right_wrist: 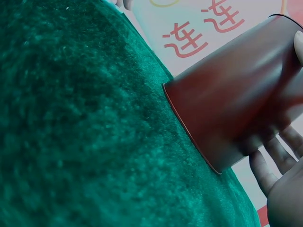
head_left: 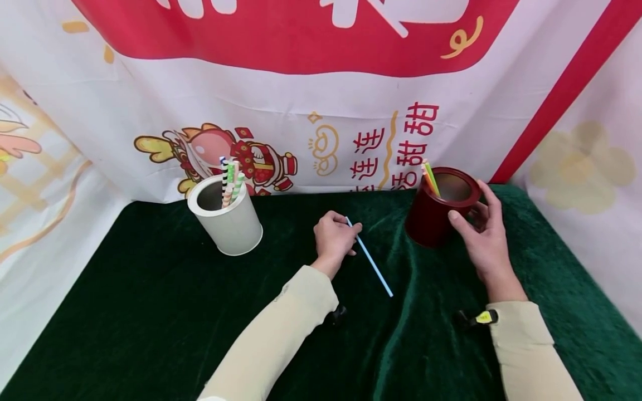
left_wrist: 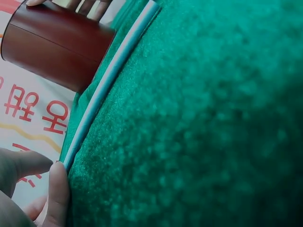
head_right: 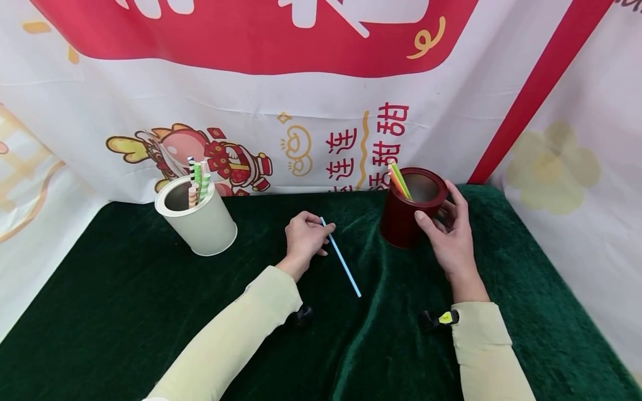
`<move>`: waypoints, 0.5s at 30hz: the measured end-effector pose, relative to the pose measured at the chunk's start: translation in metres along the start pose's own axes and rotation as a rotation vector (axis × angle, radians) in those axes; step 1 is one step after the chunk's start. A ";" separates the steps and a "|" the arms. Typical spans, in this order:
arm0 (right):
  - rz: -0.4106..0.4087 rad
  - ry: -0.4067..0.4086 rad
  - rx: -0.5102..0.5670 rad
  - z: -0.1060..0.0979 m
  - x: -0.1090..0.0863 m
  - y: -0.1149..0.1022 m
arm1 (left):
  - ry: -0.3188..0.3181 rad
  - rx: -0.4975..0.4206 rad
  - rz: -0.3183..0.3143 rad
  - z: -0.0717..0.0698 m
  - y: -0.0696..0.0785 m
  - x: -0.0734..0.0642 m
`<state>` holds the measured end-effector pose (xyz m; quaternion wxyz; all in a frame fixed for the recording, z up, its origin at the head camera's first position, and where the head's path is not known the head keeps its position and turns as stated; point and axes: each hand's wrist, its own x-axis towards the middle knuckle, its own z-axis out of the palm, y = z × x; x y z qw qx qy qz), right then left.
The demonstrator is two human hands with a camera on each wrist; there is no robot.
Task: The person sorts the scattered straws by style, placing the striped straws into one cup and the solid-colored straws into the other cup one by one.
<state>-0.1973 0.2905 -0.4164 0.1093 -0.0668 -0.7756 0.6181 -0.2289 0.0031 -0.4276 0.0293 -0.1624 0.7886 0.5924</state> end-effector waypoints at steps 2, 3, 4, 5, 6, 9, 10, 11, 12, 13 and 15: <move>0.002 -0.002 0.002 0.000 0.000 0.000 | 0.009 0.023 -0.001 0.001 0.000 0.000; 0.003 -0.001 0.002 0.000 0.000 0.000 | 0.008 0.037 -0.006 0.001 0.001 0.001; 0.004 0.001 0.002 0.000 0.000 0.000 | 0.005 0.051 -0.012 0.001 0.001 0.001; 0.005 0.001 0.002 0.000 0.000 0.000 | 0.002 0.065 -0.020 0.002 0.002 0.002; 0.005 0.002 0.002 0.000 0.000 0.000 | -0.004 0.079 -0.028 0.001 0.003 0.002; 0.005 0.006 0.006 0.000 0.001 0.000 | -0.033 0.098 -0.051 0.001 0.006 0.004; 0.004 0.007 0.007 0.000 0.001 0.001 | -0.043 0.103 -0.056 0.000 0.007 0.004; 0.003 0.006 0.009 0.000 0.001 0.001 | -0.052 0.108 -0.060 0.000 0.008 0.005; 0.002 0.007 0.010 0.001 0.001 0.001 | -0.061 0.113 -0.064 -0.001 0.009 0.005; 0.001 0.007 0.011 0.001 0.001 0.001 | -0.068 0.118 -0.067 -0.001 0.010 0.005; -0.003 0.008 0.008 0.001 0.002 0.002 | -0.079 0.132 -0.067 -0.002 0.012 0.005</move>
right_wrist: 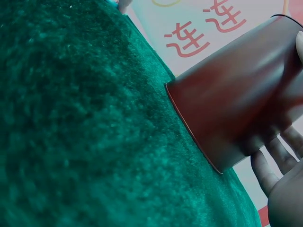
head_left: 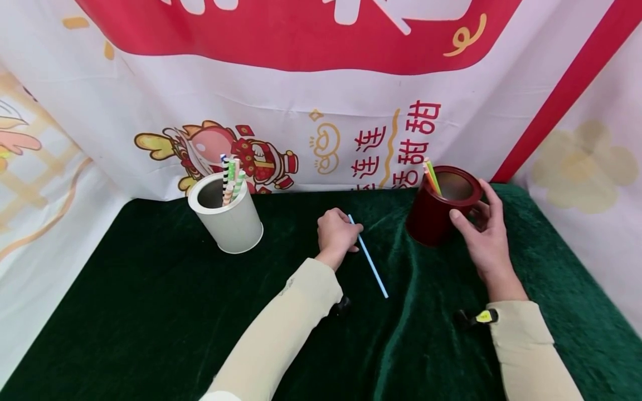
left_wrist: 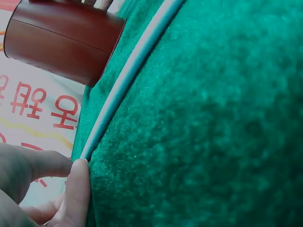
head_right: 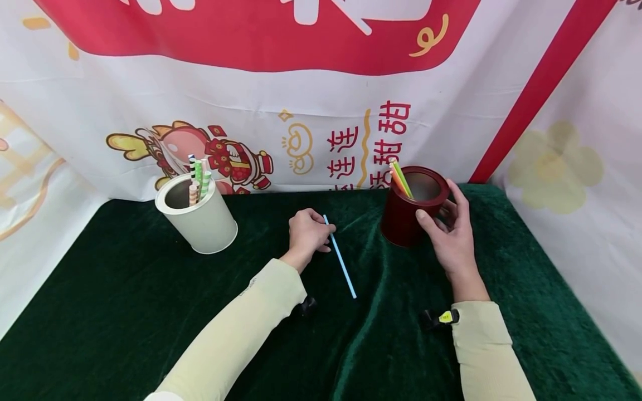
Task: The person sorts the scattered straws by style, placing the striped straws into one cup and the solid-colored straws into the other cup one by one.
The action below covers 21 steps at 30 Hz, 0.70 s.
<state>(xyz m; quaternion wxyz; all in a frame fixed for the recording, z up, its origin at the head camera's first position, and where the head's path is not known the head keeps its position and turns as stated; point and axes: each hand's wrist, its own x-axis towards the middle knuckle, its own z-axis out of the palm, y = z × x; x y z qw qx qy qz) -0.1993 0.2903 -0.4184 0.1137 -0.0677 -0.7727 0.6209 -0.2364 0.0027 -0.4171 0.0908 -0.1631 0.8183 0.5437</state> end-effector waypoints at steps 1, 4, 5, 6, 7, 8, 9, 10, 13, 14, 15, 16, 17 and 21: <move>-0.003 0.000 0.004 0.000 0.000 0.000 | -0.004 0.010 0.000 -0.001 0.001 0.000; -0.009 0.000 0.011 0.000 0.001 -0.001 | -0.019 0.029 0.005 0.001 -0.004 0.011; -0.010 0.000 0.013 0.000 0.001 -0.001 | -0.026 0.038 0.006 0.002 -0.005 0.014; -0.010 -0.001 0.014 0.000 0.001 -0.001 | -0.036 0.049 0.006 0.002 -0.006 0.017; -0.010 -0.001 0.014 0.000 0.001 -0.002 | -0.040 0.066 0.010 0.004 -0.008 0.022; -0.008 0.001 0.012 -0.001 0.001 -0.002 | -0.046 0.079 0.014 0.006 -0.011 0.026; -0.007 0.002 0.010 -0.001 0.001 -0.002 | -0.045 0.101 0.019 0.009 -0.014 0.030; -0.005 0.003 0.007 -0.001 0.001 -0.002 | -0.050 0.115 0.016 0.008 -0.013 0.029; 0.004 0.007 0.001 -0.001 -0.001 -0.002 | -0.047 0.110 0.001 0.010 -0.015 0.031; 0.008 0.006 -0.002 -0.001 -0.001 -0.002 | -0.046 0.085 -0.017 0.008 -0.013 0.027; 0.011 0.004 -0.002 -0.001 -0.001 -0.001 | -0.039 0.061 -0.032 0.006 -0.011 0.023; 0.013 0.002 -0.002 -0.001 -0.002 -0.001 | -0.037 0.027 -0.046 0.003 -0.008 0.017; 0.015 0.000 -0.003 -0.001 -0.002 -0.001 | -0.027 -0.007 -0.051 0.002 -0.008 0.014; 0.017 -0.003 -0.003 0.000 -0.002 -0.001 | -0.009 -0.157 -0.054 -0.004 -0.004 0.000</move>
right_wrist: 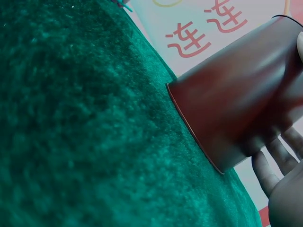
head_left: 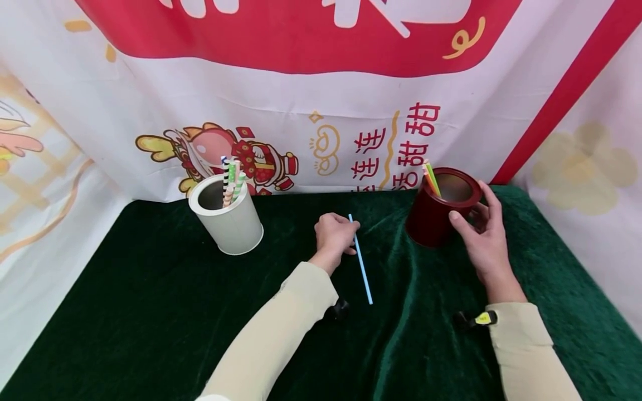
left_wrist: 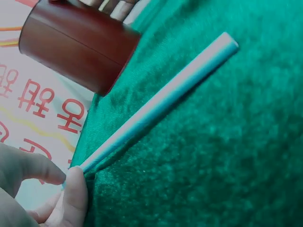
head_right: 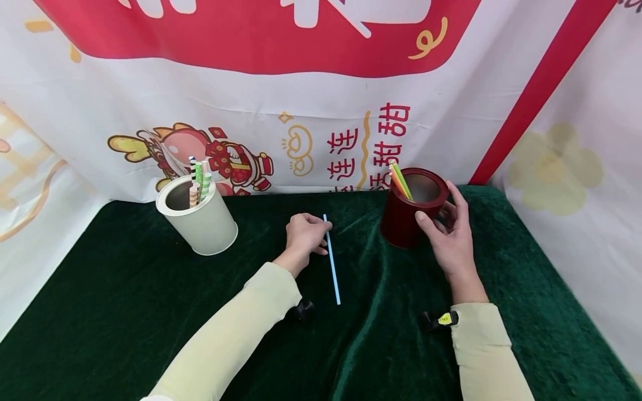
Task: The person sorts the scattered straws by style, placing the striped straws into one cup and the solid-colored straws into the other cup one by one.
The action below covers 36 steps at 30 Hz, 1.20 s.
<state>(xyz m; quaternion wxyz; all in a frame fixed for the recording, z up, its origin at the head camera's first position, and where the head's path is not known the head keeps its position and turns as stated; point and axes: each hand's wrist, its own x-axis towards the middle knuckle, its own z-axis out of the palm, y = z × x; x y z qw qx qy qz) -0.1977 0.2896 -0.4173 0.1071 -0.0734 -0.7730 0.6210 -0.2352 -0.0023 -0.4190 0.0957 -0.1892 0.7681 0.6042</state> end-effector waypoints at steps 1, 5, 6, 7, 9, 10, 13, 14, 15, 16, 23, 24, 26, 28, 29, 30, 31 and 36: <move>0.001 0.001 -0.002 0.000 0.000 0.000 | -0.003 -0.035 0.006 -0.001 -0.001 -0.002; 0.004 0.001 -0.002 0.000 0.000 0.000 | -0.037 -0.157 0.025 -0.006 -0.005 -0.007; 0.005 0.000 -0.001 0.000 0.000 0.001 | -0.050 -0.185 0.026 -0.008 -0.005 -0.008; 0.007 0.002 -0.002 0.000 0.000 0.001 | -0.063 -0.209 0.025 -0.010 -0.006 -0.009; 0.009 0.004 -0.006 0.000 0.000 0.001 | -0.091 -0.252 0.020 -0.014 -0.007 -0.010; 0.009 0.006 -0.008 0.000 -0.001 0.001 | -0.102 -0.271 0.018 -0.016 -0.007 -0.010; 0.008 0.011 -0.012 -0.001 0.000 0.001 | -0.126 -0.312 0.015 -0.021 -0.006 -0.010; 0.006 0.011 -0.013 -0.001 0.000 0.001 | -0.131 -0.324 0.017 -0.022 -0.005 -0.011; 0.003 0.012 -0.015 -0.001 0.000 0.001 | -0.134 -0.336 0.020 -0.023 -0.003 -0.011; 0.002 0.012 -0.014 -0.001 0.000 0.001 | -0.139 -0.349 0.026 -0.025 -0.002 -0.011; 0.001 0.012 -0.015 -0.001 0.000 0.001 | -0.170 -0.433 0.087 -0.033 0.015 -0.020; 0.001 0.011 -0.015 0.000 0.000 0.001 | -0.173 -0.442 0.096 -0.035 0.018 -0.022; 0.000 0.010 -0.016 0.000 0.000 0.000 | -0.184 -0.458 0.114 -0.038 0.024 -0.026; 0.000 0.009 -0.017 0.000 0.000 0.000 | -0.194 -0.473 0.131 -0.041 0.030 -0.029; 0.000 0.009 -0.017 0.000 0.000 0.000 | -0.198 -0.480 0.141 -0.043 0.033 -0.031; 0.000 0.009 -0.019 0.000 -0.001 0.000 | -0.202 -0.487 0.151 -0.044 0.035 -0.033; 0.001 0.009 -0.020 0.000 -0.001 0.000 | -0.205 -0.494 0.161 -0.045 0.038 -0.035; 0.001 0.004 -0.023 0.001 -0.001 -0.001 | -0.184 -0.523 0.213 -0.050 0.050 -0.046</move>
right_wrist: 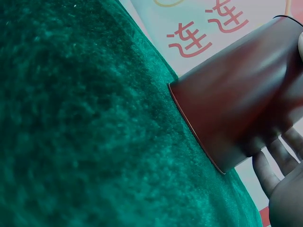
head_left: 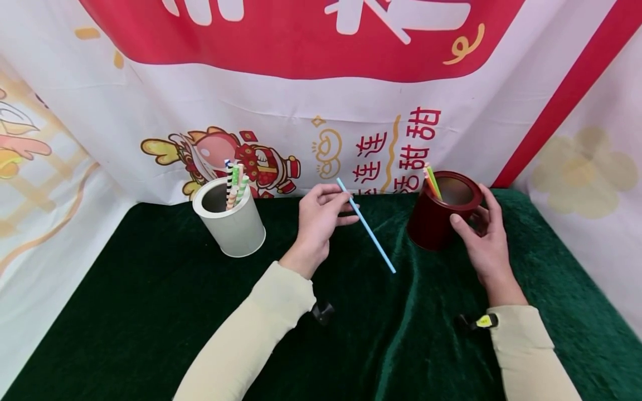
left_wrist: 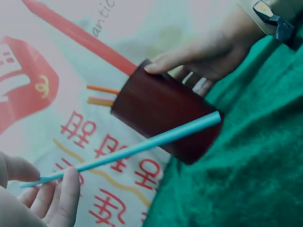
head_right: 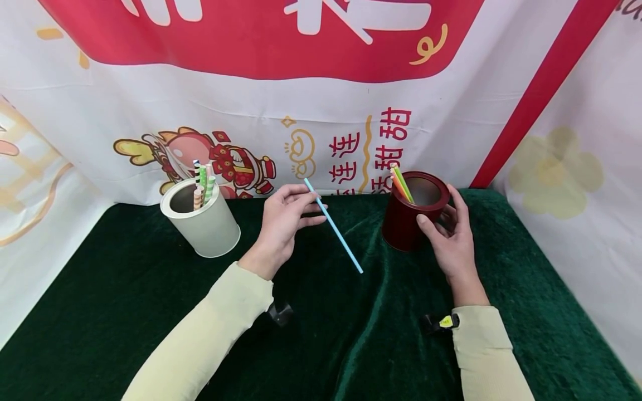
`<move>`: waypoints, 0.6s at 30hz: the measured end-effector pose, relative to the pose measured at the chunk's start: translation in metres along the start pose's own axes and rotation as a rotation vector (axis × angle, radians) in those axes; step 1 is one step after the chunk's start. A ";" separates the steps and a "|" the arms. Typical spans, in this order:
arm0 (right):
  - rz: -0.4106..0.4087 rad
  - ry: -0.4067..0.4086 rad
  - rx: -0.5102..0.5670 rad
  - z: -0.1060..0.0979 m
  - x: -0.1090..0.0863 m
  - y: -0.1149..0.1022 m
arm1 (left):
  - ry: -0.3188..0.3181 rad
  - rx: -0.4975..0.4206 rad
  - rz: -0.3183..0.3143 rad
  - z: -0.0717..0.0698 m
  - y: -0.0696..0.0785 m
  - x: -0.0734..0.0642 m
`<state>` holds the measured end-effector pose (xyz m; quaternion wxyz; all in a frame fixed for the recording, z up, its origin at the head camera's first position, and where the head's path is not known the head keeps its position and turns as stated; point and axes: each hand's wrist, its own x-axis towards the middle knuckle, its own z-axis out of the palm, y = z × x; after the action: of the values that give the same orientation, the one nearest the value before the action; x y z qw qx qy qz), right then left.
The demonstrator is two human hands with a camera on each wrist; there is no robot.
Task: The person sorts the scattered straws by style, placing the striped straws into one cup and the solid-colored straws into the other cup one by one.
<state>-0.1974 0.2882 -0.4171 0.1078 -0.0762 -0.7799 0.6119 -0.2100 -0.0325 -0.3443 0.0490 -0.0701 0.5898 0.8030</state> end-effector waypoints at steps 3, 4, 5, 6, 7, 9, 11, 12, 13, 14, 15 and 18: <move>0.004 -0.005 0.001 0.000 0.000 0.000 | 0.006 -0.023 0.035 0.003 0.007 -0.004; 0.006 -0.006 -0.002 0.000 -0.001 0.000 | 0.005 -0.031 0.046 0.004 0.009 -0.005; 0.008 -0.007 -0.003 0.001 -0.001 0.000 | 0.004 -0.040 0.055 0.005 0.012 -0.006; 0.008 -0.007 -0.004 0.001 -0.001 0.000 | 0.002 -0.049 0.067 0.006 0.014 -0.007; 0.009 -0.007 -0.007 0.001 -0.001 0.000 | 0.000 -0.054 0.080 0.007 0.016 -0.008; 0.008 -0.006 -0.009 0.001 -0.001 0.000 | -0.003 -0.069 0.112 0.009 0.021 -0.011; 0.006 -0.005 -0.011 0.001 -0.001 0.000 | -0.013 -0.092 0.155 0.011 0.027 -0.014; 0.004 -0.004 -0.012 0.000 -0.001 0.000 | -0.017 -0.103 0.177 0.013 0.029 -0.015; 0.004 -0.005 -0.014 0.000 -0.001 0.000 | -0.021 -0.112 0.199 0.014 0.032 -0.017; 0.002 -0.005 -0.015 0.000 -0.001 0.000 | -0.026 -0.121 0.221 0.015 0.035 -0.019; 0.002 -0.005 -0.016 0.000 -0.001 0.000 | -0.030 -0.130 0.240 0.017 0.037 -0.020; -0.001 -0.006 -0.022 0.001 -0.001 0.000 | -0.037 -0.144 0.295 0.023 0.044 -0.026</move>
<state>-0.1966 0.2874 -0.4170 0.1051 -0.0751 -0.7869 0.6034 -0.1929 -0.0233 -0.2920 -0.0638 0.0287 0.5334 0.8430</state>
